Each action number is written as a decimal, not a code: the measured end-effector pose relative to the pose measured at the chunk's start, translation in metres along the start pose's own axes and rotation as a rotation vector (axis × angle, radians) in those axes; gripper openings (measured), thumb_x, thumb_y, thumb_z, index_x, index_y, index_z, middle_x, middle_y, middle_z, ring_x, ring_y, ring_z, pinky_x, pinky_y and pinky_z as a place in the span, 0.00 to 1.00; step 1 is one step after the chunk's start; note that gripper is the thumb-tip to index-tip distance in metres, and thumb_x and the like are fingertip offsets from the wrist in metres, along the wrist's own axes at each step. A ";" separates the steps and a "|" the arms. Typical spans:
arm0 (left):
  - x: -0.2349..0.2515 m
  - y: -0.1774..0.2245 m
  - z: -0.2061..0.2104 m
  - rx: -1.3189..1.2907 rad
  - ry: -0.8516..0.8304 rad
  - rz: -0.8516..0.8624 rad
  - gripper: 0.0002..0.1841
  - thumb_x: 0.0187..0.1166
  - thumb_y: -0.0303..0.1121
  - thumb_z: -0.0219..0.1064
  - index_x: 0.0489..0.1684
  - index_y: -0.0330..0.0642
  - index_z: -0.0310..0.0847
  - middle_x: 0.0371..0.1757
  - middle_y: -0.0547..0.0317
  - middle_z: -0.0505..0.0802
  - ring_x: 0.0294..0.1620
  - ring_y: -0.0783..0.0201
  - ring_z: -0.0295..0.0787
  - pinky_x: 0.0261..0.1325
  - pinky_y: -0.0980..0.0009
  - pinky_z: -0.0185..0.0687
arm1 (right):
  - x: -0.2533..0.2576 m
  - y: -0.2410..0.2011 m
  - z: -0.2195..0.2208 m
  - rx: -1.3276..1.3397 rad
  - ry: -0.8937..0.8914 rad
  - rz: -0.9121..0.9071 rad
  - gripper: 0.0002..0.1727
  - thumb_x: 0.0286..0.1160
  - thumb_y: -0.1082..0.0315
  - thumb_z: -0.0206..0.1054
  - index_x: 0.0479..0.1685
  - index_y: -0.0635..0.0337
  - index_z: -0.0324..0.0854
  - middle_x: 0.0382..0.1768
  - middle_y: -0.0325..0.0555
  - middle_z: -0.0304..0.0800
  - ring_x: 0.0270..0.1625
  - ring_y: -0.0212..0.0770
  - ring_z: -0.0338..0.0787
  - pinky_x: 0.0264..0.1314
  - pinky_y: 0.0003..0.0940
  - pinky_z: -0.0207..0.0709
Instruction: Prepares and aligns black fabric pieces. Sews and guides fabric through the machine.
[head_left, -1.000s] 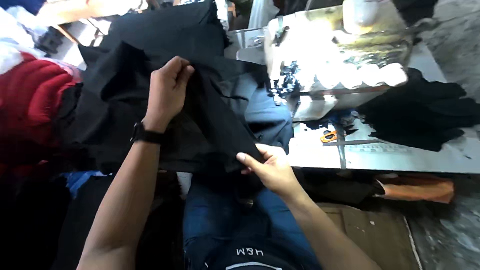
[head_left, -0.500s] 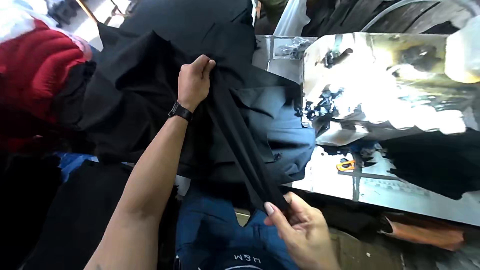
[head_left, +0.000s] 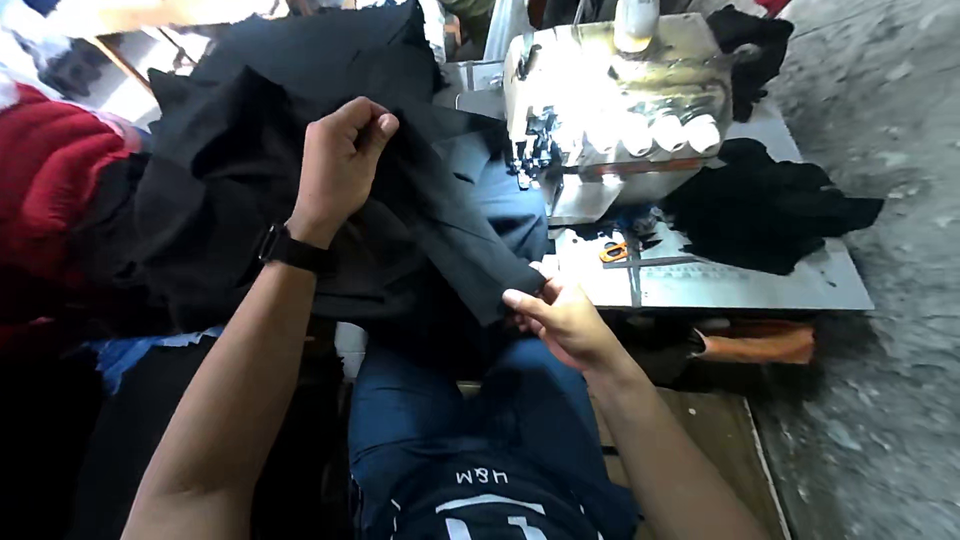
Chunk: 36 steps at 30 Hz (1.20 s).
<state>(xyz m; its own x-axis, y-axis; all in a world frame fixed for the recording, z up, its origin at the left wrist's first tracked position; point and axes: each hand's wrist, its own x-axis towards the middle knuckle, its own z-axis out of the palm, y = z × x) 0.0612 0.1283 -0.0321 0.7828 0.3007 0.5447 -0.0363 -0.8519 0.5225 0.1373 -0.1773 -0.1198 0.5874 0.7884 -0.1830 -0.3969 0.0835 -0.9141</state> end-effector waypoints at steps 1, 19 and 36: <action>0.001 -0.001 -0.002 0.003 0.005 0.014 0.14 0.91 0.37 0.58 0.48 0.35 0.85 0.35 0.63 0.88 0.34 0.81 0.79 0.42 0.82 0.75 | 0.003 0.001 0.001 -0.004 -0.035 0.049 0.08 0.70 0.73 0.75 0.43 0.60 0.82 0.30 0.41 0.89 0.26 0.29 0.85 0.32 0.23 0.82; 0.044 -0.130 0.039 0.240 0.043 -0.252 0.19 0.93 0.45 0.52 0.46 0.40 0.86 0.34 0.49 0.92 0.40 0.50 0.93 0.46 0.44 0.84 | -0.021 0.029 0.033 -0.868 -0.039 -0.432 0.20 0.90 0.59 0.54 0.31 0.56 0.84 0.27 0.33 0.83 0.32 0.23 0.83 0.36 0.18 0.80; -0.073 0.119 0.041 -0.833 -0.324 0.083 0.13 0.77 0.37 0.76 0.46 0.34 0.90 0.27 0.66 0.90 0.27 0.79 0.82 0.32 0.82 0.80 | -0.048 -0.048 0.010 -0.519 -0.256 -0.471 0.07 0.73 0.69 0.78 0.44 0.63 0.92 0.42 0.36 0.97 0.47 0.24 0.94 0.55 0.22 0.90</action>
<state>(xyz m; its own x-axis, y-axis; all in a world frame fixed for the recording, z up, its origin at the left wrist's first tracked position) 0.0256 -0.0128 -0.0366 0.8899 0.0092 0.4561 -0.4407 -0.2403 0.8649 0.1208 -0.2132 -0.0634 0.4054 0.8628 0.3021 0.2778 0.1985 -0.9399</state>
